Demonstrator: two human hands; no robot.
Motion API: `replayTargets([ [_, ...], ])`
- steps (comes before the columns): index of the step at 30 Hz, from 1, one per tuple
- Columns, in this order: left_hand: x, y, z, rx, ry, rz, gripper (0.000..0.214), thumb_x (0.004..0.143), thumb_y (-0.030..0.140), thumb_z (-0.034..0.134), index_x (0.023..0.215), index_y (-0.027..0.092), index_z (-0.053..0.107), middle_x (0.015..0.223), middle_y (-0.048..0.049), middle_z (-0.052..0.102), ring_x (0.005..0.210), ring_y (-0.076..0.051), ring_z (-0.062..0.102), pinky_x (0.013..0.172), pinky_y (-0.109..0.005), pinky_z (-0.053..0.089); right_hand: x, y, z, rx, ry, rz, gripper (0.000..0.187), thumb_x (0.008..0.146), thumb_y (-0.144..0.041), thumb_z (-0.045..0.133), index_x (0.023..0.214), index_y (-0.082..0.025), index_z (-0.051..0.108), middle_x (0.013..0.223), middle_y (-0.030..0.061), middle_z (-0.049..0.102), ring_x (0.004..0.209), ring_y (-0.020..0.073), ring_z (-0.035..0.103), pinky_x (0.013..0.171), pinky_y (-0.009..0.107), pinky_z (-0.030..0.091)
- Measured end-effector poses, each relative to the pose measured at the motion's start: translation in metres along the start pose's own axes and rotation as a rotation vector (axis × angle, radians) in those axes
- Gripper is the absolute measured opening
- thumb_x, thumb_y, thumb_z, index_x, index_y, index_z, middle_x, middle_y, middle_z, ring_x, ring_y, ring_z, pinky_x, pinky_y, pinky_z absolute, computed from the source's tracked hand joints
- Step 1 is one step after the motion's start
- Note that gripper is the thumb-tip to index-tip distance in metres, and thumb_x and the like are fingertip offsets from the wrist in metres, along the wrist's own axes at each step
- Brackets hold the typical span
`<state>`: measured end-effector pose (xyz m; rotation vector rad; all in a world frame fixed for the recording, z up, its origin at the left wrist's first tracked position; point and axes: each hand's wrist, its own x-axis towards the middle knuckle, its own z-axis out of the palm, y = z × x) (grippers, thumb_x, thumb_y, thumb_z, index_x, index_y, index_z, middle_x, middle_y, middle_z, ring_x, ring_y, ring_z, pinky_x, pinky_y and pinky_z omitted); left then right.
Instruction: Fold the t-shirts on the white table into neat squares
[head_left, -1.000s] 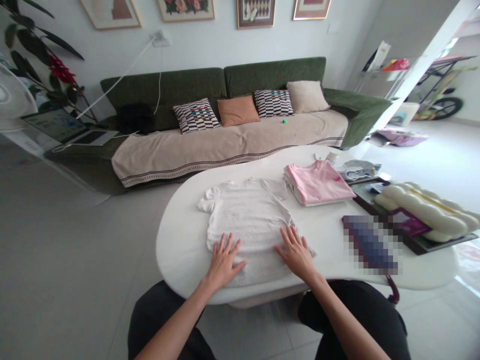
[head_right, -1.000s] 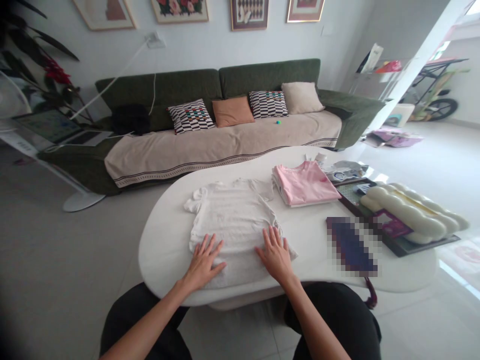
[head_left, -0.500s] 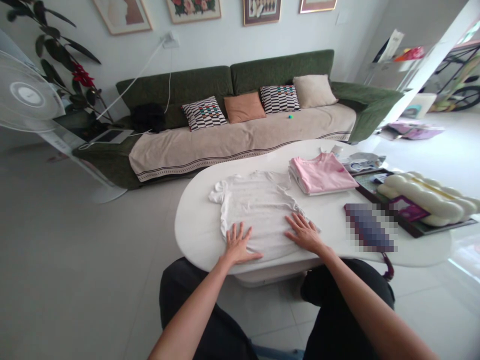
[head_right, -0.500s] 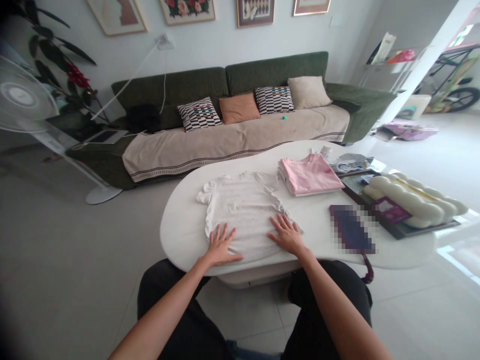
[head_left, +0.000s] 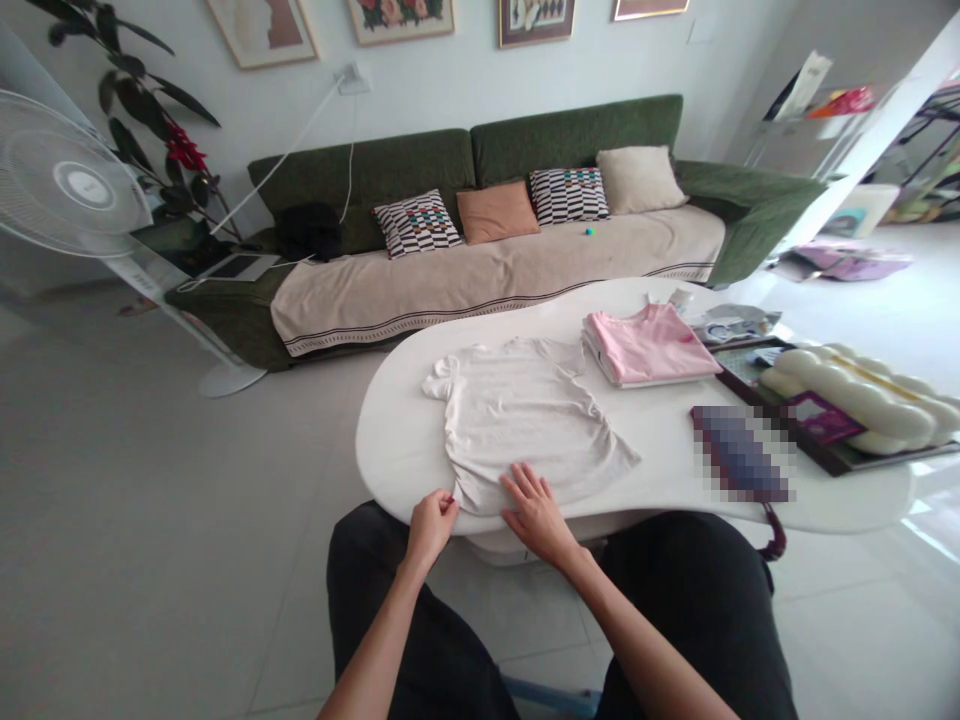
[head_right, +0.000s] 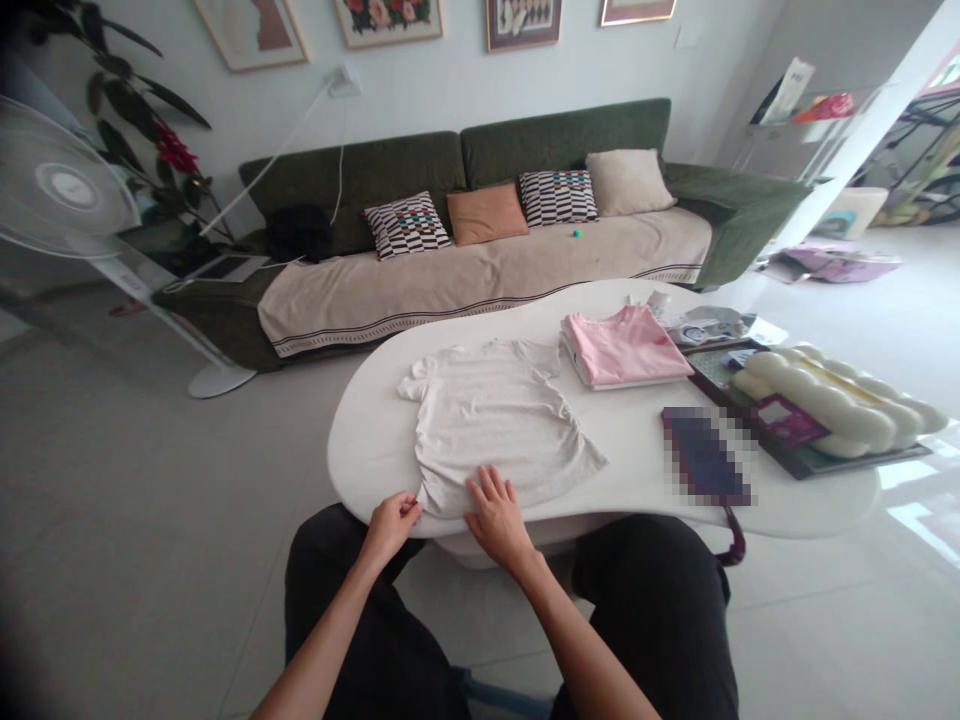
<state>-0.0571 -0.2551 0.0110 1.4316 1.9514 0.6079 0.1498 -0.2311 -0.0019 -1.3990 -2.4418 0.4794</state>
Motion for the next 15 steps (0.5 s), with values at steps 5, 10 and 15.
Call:
replayTargets([
  [5, -0.008, 0.008, 0.001, -0.272, -0.124, -0.027, 0.013, 0.075, 0.027, 0.044, 0.064, 0.02, 0.045, 0.059, 0.0024, 0.058, 0.053, -0.011, 0.056, 0.055, -0.021, 0.041, -0.004, 0.005, -0.007, 0.001, -0.059, 0.024, 0.052, 0.083, -0.037, 0.044, 0.132, -0.019, 0.038, 0.142, 0.0103, 0.028, 0.133, 0.0239, 0.016, 0.102, 0.046, 0.025],
  [10, -0.008, -0.006, -0.01, -0.316, -0.348, -0.086, 0.018, 0.074, 0.037, 0.047, 0.069, 0.019, 0.047, 0.059, 0.0028, 0.058, 0.047, -0.01, 0.054, 0.049, -0.02, 0.039, -0.011, -0.003, -0.018, -0.039, -0.109, 0.09, 0.061, 0.078, -0.04, 0.051, 0.133, -0.019, 0.036, 0.143, 0.0124, 0.025, 0.133, 0.0297, 0.013, 0.101, 0.052, 0.023],
  [15, 0.052, -0.008, -0.044, -0.283, -0.225, -0.068, 0.023, 0.07, 0.036, 0.053, 0.083, 0.016, 0.055, 0.065, 0.0007, 0.061, 0.056, -0.011, 0.059, 0.054, -0.021, 0.043, 0.002, -0.043, -0.011, 0.063, -0.125, -0.066, 0.067, 0.076, -0.033, 0.053, 0.136, -0.017, 0.029, 0.144, 0.0114, 0.021, 0.133, 0.0269, 0.011, 0.104, 0.049, 0.02],
])
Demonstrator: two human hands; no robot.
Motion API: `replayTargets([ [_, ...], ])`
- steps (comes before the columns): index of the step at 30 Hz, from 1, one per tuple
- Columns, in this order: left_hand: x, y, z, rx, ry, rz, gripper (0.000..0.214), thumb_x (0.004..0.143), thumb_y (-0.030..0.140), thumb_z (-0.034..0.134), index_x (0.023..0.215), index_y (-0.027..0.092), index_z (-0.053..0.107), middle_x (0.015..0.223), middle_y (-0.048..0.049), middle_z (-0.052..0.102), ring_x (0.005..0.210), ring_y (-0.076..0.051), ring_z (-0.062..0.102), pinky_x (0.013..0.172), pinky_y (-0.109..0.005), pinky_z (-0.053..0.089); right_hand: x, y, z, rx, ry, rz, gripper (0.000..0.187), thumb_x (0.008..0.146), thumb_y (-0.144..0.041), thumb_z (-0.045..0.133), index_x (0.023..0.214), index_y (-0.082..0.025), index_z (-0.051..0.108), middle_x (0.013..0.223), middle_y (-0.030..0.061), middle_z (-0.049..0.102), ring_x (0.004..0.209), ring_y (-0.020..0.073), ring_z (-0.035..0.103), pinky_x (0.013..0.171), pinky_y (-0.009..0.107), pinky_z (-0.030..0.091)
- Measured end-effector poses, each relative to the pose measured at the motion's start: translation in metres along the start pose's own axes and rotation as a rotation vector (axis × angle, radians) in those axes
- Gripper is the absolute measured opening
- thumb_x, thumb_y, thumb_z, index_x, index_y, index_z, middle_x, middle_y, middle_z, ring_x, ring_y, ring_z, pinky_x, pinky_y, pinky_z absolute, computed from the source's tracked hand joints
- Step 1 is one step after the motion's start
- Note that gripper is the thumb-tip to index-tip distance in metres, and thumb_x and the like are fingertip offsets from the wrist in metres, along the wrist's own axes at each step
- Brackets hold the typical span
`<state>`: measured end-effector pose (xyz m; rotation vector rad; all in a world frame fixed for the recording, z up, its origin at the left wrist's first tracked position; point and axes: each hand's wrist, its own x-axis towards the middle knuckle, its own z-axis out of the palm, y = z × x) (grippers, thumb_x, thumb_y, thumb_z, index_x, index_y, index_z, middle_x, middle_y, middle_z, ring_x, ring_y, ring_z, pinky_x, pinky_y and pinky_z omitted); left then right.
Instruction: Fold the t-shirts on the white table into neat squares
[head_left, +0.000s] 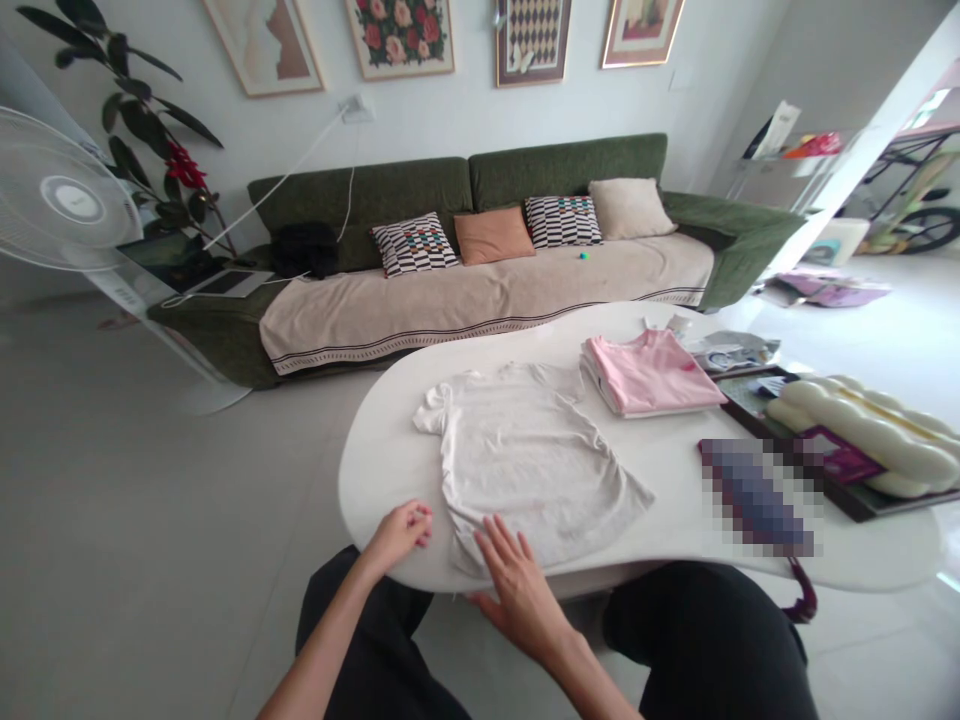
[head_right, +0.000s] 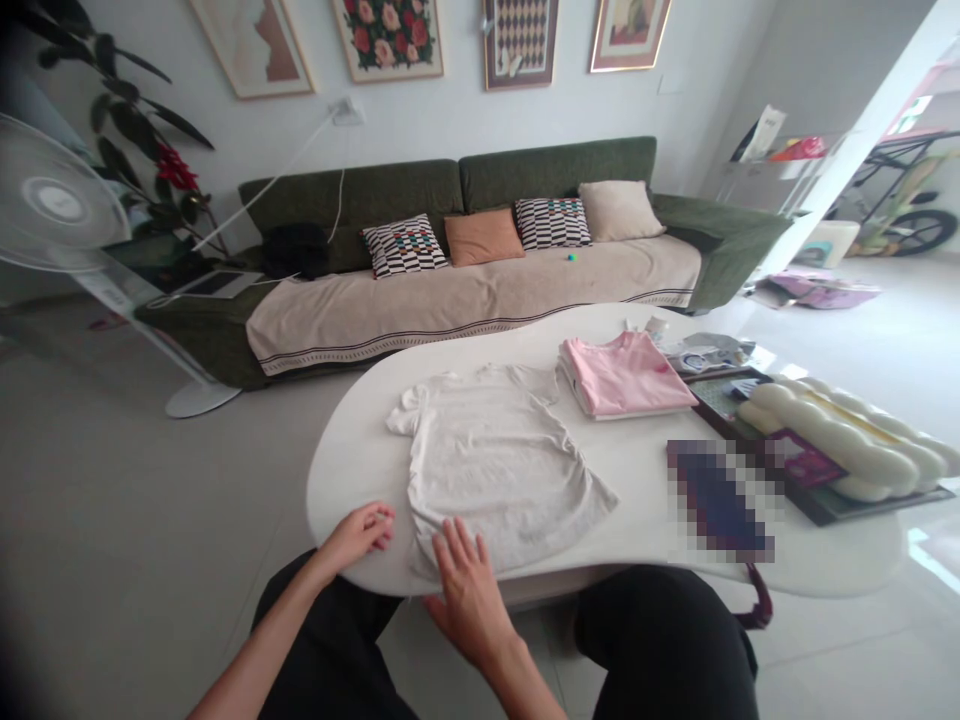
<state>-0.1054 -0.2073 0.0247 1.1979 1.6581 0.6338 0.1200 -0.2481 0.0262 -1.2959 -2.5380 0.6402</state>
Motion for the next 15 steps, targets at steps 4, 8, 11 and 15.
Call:
replayTargets([
  [4, 0.075, 0.03, -0.034, 0.023, 0.296, 0.02, 0.024, 0.073, 0.027, 0.049, 0.093, 0.014, 0.058, 0.082, -0.0044, 0.065, 0.074, -0.014, 0.063, 0.063, -0.021, 0.046, 0.019, -0.021, 0.021, 0.043, -0.046, -0.123, 0.066, 0.077, -0.036, 0.053, 0.135, -0.015, 0.031, 0.143, 0.0126, 0.024, 0.132, 0.03, 0.015, 0.103, 0.052, 0.021],
  [8, 0.148, 0.054, -0.045, 0.047, 0.417, -0.017, 0.025, 0.074, 0.027, 0.047, 0.092, 0.012, 0.058, 0.088, -0.0075, 0.066, 0.086, -0.018, 0.062, 0.065, -0.023, 0.045, 0.022, -0.012, 0.047, 0.013, 0.03, -0.127, 0.047, 0.084, -0.027, 0.044, 0.129, -0.018, 0.04, 0.139, 0.0102, 0.034, 0.129, 0.0279, 0.026, 0.101, 0.047, 0.029],
  [11, 0.191, 0.064, -0.044, 0.083, 0.491, -0.036, 0.023, 0.071, 0.025, 0.051, 0.089, 0.013, 0.059, 0.088, -0.0081, 0.066, 0.095, -0.021, 0.059, 0.068, -0.023, 0.044, 0.018, 0.004, 0.065, -0.036, 0.187, -0.198, 0.032, 0.086, -0.024, 0.041, 0.116, -0.023, 0.05, 0.13, 0.0058, 0.047, 0.122, 0.0231, 0.039, 0.095, 0.038, 0.037],
  [15, 0.221, 0.072, -0.048, 0.098, 0.439, -0.075, 0.015, 0.063, 0.02, 0.06, 0.076, 0.014, 0.061, 0.081, -0.0073, 0.066, 0.09, -0.022, 0.06, 0.065, -0.023, 0.043, 0.02, 0.014, 0.076, -0.069, 0.446, -0.248, 0.015, 0.085, -0.025, 0.044, 0.092, -0.021, 0.056, 0.114, 0.0088, 0.058, 0.104, 0.0219, 0.052, 0.082, 0.034, 0.043],
])
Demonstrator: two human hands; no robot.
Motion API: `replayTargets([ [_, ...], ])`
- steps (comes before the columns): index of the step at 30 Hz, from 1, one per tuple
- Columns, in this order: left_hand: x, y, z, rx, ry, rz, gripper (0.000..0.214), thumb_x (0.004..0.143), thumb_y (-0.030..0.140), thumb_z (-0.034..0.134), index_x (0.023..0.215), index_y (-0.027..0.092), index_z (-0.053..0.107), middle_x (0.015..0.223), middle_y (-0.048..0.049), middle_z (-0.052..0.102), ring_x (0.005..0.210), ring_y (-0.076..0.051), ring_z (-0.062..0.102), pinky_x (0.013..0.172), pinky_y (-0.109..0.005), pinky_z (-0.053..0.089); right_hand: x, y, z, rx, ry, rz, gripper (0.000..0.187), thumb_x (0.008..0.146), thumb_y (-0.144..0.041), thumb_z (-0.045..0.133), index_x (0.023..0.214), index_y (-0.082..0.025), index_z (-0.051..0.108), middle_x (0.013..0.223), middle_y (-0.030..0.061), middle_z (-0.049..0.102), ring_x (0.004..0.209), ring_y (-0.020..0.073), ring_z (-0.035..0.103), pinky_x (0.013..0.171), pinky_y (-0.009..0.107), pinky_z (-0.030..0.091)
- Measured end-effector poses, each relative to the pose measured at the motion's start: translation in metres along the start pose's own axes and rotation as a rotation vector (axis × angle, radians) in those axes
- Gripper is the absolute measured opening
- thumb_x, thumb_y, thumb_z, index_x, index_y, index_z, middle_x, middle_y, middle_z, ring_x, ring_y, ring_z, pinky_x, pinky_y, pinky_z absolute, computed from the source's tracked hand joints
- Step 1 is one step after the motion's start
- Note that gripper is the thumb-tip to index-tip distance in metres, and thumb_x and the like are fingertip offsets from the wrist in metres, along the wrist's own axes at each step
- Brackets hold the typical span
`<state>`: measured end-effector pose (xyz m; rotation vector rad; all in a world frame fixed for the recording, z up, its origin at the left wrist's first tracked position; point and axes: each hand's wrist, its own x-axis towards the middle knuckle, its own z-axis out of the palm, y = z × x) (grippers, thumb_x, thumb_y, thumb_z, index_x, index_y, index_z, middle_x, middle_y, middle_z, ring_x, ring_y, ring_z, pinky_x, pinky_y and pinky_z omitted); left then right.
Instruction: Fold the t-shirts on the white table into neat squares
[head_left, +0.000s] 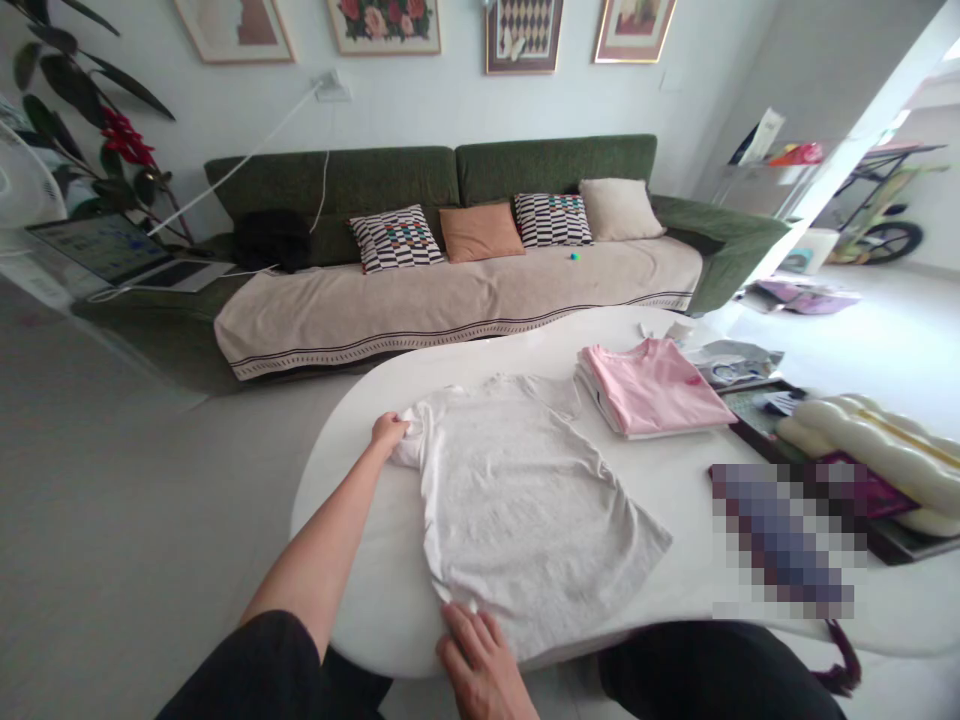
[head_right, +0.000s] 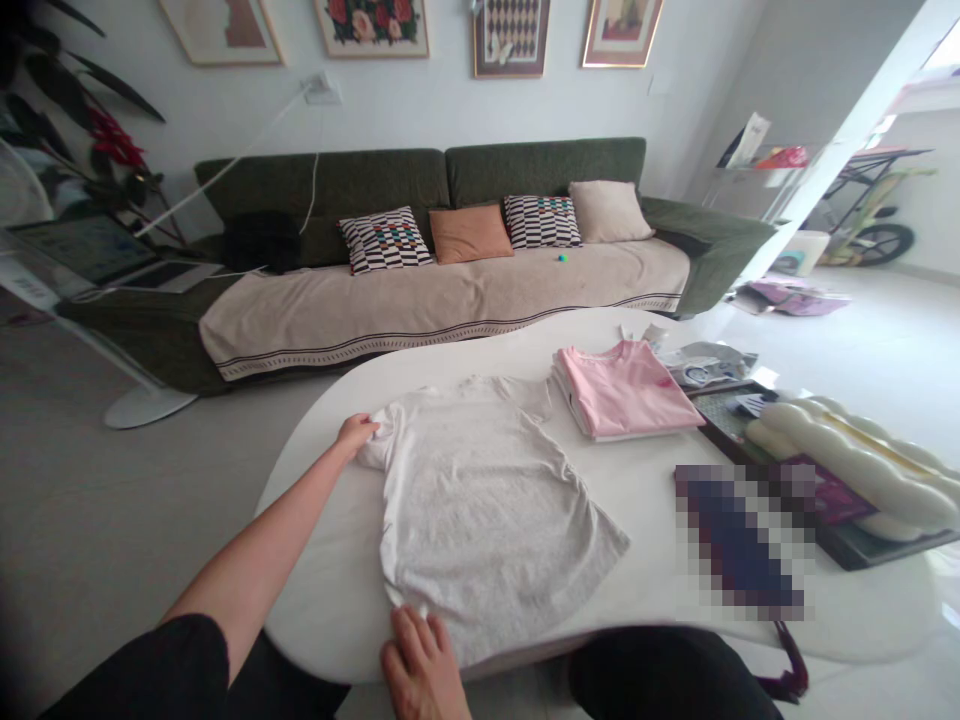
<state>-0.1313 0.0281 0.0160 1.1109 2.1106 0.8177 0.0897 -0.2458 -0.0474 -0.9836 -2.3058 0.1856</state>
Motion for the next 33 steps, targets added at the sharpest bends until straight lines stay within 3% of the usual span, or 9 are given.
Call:
replayTargets([
  [3, 0.01, 0.005, -0.013, -0.007, -0.146, -0.056, 0.012, 0.056, 0.019, 0.066, 0.066, 0.013, 0.061, 0.074, -0.0068, 0.067, 0.078, -0.021, 0.062, 0.06, -0.024, 0.043, 0.004, -0.002, -0.006, 0.037, 0.044, 0.052, 0.009, 0.082, -0.017, 0.045, 0.082, -0.019, 0.054, 0.107, 0.0104, 0.057, 0.093, 0.0209, 0.054, 0.078, 0.033, 0.044],
  [8, 0.021, 0.012, -0.047, -0.037, -0.294, -0.14, 0.032, 0.046, 0.027, 0.077, 0.072, 0.015, 0.063, 0.077, -0.0066, 0.068, 0.074, -0.02, 0.062, 0.062, -0.026, 0.045, 0.015, -0.004, -0.035, 0.204, -0.103, 0.117, 0.011, 0.074, -0.009, 0.046, 0.076, -0.019, 0.049, 0.083, 0.0048, 0.056, 0.076, 0.0182, 0.051, 0.067, 0.03, 0.043],
  [11, 0.02, 0.008, -0.052, -0.104, -0.314, -0.155, 0.036, 0.052, 0.038, 0.075, 0.076, 0.016, 0.062, 0.081, -0.0056, 0.068, 0.075, -0.018, 0.062, 0.063, -0.025, 0.046, 0.02, -0.004, -0.053, 0.285, -0.165, 0.201, 0.018, 0.072, -0.004, 0.042, 0.077, -0.02, 0.048, 0.077, 0.0027, 0.053, 0.075, 0.0178, 0.048, 0.066, 0.029, 0.041],
  [14, 0.01, -0.006, -0.048, -0.163, -0.323, -0.198, 0.034, 0.058, 0.044, 0.07, 0.076, 0.016, 0.061, 0.077, -0.005, 0.068, 0.071, -0.017, 0.063, 0.061, -0.026, 0.048, 0.022, -0.007, -0.065, 0.37, -0.152, 0.299, 0.03, 0.069, 0.0, 0.04, 0.09, -0.02, 0.049, 0.084, 0.0037, 0.052, 0.081, 0.0179, 0.047, 0.072, 0.03, 0.041],
  [18, -0.008, -0.025, -0.05, -0.207, -0.406, -0.259, 0.032, 0.057, 0.04, 0.072, 0.076, 0.016, 0.061, 0.072, -0.005, 0.067, 0.066, -0.017, 0.062, 0.062, -0.027, 0.051, 0.018, -0.014, -0.066, 0.323, -0.223, 0.321, 0.047, 0.067, 0.0, 0.039, 0.11, -0.019, 0.046, 0.09, 0.0059, 0.051, 0.086, 0.0197, 0.046, 0.076, 0.033, 0.04],
  [22, -0.02, -0.036, -0.056, -0.323, -0.539, -0.286, 0.033, 0.053, 0.026, 0.076, 0.081, 0.014, 0.063, 0.08, -0.0078, 0.069, 0.069, -0.018, 0.063, 0.065, -0.028, 0.052, 0.015, -0.021, -0.054, 0.199, -0.259, 0.345, 0.038, 0.069, -0.006, 0.045, 0.104, -0.018, 0.05, 0.091, 0.0075, 0.051, 0.085, 0.0225, 0.045, 0.074, 0.036, 0.04],
  [27, -0.026, -0.034, -0.049, -0.392, -0.427, -0.248, 0.021, 0.061, 0.018, 0.068, 0.081, 0.015, 0.061, 0.083, -0.0074, 0.069, 0.072, -0.017, 0.064, 0.066, -0.026, 0.052, 0.022, -0.022, -0.045, 0.19, -0.185, 0.455, 0.025, 0.065, -0.002, 0.043, 0.083, -0.018, 0.05, 0.082, 0.0057, 0.052, 0.079, 0.0212, 0.046, 0.069, 0.034, 0.038],
  [30, -0.025, -0.027, -0.044, -0.398, -0.371, -0.195, 0.016, 0.064, 0.016, 0.063, 0.079, 0.017, 0.06, 0.082, -0.0046, 0.068, 0.076, -0.015, 0.064, 0.067, -0.023, 0.051, 0.026, -0.016, -0.057, 0.325, -0.117, 0.494, 0.025, 0.064, 0.001, 0.04, 0.079, -0.018, 0.046, 0.082, 0.0045, 0.051, 0.08, 0.0186, 0.047, 0.069, 0.03, 0.038],
  [33, -0.025, -0.022, -0.046, -0.351, -0.327, -0.188, 0.016, 0.062, 0.019, 0.065, 0.076, 0.018, 0.058, 0.071, -0.0028, 0.067, 0.067, -0.016, 0.064, 0.061, -0.025, 0.051, 0.026, -0.008, -0.072, 0.497, -0.105, 0.529, 0.02, 0.069, -0.003, 0.04, 0.079, -0.019, 0.044, 0.079, 0.0019, 0.053, 0.074, 0.0151, 0.05, 0.066, 0.025, 0.037],
])
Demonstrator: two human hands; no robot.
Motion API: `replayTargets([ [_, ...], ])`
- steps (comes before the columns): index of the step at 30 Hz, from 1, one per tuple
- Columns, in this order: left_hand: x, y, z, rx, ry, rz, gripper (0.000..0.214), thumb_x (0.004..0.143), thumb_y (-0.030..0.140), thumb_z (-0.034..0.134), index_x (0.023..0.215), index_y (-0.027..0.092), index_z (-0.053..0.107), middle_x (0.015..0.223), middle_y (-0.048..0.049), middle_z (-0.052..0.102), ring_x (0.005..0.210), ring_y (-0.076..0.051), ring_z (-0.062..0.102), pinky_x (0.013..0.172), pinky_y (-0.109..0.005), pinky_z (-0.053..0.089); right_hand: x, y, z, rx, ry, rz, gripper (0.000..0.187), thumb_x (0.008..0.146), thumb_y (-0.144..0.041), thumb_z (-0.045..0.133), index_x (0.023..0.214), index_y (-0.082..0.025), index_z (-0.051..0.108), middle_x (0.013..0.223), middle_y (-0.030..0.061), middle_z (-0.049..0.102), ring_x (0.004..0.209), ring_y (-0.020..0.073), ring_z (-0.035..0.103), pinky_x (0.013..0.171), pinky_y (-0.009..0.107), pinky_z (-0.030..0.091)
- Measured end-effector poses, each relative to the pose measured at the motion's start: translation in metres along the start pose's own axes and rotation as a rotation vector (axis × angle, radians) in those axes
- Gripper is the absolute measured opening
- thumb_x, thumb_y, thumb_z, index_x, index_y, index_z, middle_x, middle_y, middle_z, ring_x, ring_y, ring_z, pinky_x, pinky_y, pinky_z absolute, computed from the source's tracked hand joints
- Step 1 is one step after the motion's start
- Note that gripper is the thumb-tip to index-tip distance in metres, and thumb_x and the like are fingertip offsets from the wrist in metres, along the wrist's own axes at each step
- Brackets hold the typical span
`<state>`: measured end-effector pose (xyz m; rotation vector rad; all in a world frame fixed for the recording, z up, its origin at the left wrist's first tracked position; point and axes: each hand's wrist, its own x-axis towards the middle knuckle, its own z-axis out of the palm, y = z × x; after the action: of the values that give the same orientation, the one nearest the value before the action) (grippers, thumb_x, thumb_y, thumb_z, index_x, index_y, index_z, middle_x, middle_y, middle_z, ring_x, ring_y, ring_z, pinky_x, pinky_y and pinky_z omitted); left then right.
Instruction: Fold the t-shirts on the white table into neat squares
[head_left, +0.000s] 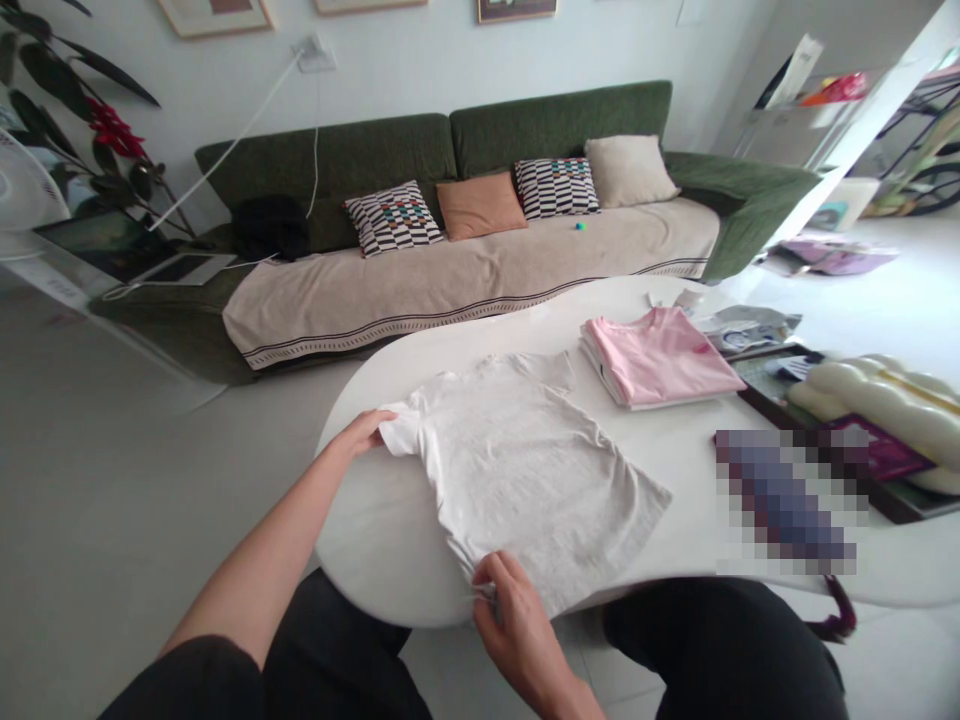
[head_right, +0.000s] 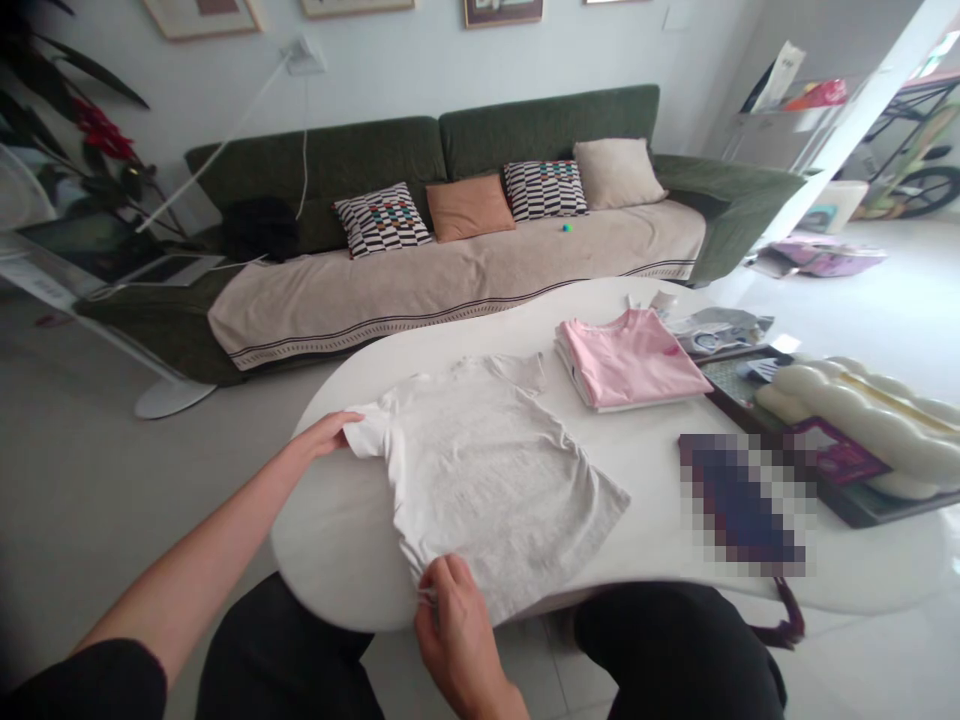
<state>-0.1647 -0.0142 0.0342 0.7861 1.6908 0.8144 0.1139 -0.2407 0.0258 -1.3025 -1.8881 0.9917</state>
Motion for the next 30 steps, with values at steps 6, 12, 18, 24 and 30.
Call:
replayTargets([
  [6, -0.009, 0.007, -0.007, 0.103, 0.087, -0.014, 0.024, 0.054, 0.024, 0.07, 0.068, 0.017, 0.053, 0.052, 0.0017, 0.06, 0.045, -0.014, 0.055, 0.051, -0.026, 0.047, 0.0, 0.012, -0.01, 0.166, -0.005, 0.181, 0.007, 0.082, -0.019, 0.037, 0.083, -0.019, 0.044, 0.057, -0.0049, 0.046, 0.052, 0.0102, 0.043, 0.052, 0.022, 0.029],
  [12, 0.002, 0.049, 0.026, 0.143, 0.098, 0.089, 0.018, 0.06, 0.028, 0.064, 0.069, 0.017, 0.052, 0.055, 0.0015, 0.06, 0.05, -0.013, 0.058, 0.056, -0.025, 0.046, 0.002, 0.027, -0.018, 0.381, 0.107, 0.243, 0.018, 0.081, -0.024, 0.04, 0.097, -0.018, 0.045, 0.063, -0.0037, 0.05, 0.049, 0.0084, 0.041, 0.047, 0.019, 0.03],
  [18, 0.033, 0.079, 0.107, 0.281, 0.087, 0.278, 0.018, 0.068, 0.027, 0.057, 0.083, 0.017, 0.056, 0.071, -0.0024, 0.067, 0.067, -0.016, 0.064, 0.063, -0.026, 0.045, -0.002, 0.052, -0.032, 0.376, 0.21, 0.322, 0.024, 0.081, -0.032, 0.041, 0.1, -0.018, 0.047, 0.075, 0.0003, 0.054, 0.049, 0.0084, 0.044, 0.046, 0.021, 0.035],
  [24, 0.054, 0.071, 0.107, 0.445, 0.212, 0.491, 0.016, 0.063, 0.013, 0.056, 0.077, 0.018, 0.061, 0.087, -0.003, 0.067, 0.09, -0.017, 0.059, 0.084, -0.025, 0.041, -0.002, 0.071, -0.035, 0.267, 0.213, 0.342, 0.033, 0.077, -0.03, 0.049, 0.108, -0.019, 0.045, 0.088, 0.0049, 0.057, 0.06, 0.0125, 0.055, 0.057, 0.025, 0.046],
  [30, 0.062, 0.063, 0.055, 0.55, 0.238, 0.549, 0.024, 0.061, 0.01, 0.05, 0.079, 0.018, 0.065, 0.09, -0.003, 0.067, 0.091, -0.018, 0.058, 0.086, -0.026, 0.04, -0.002, 0.073, -0.03, 0.148, 0.254, 0.284, 0.023, 0.079, -0.027, 0.045, 0.1, -0.02, 0.049, 0.079, 0.0029, 0.059, 0.059, 0.0138, 0.056, 0.054, 0.024, 0.045],
])
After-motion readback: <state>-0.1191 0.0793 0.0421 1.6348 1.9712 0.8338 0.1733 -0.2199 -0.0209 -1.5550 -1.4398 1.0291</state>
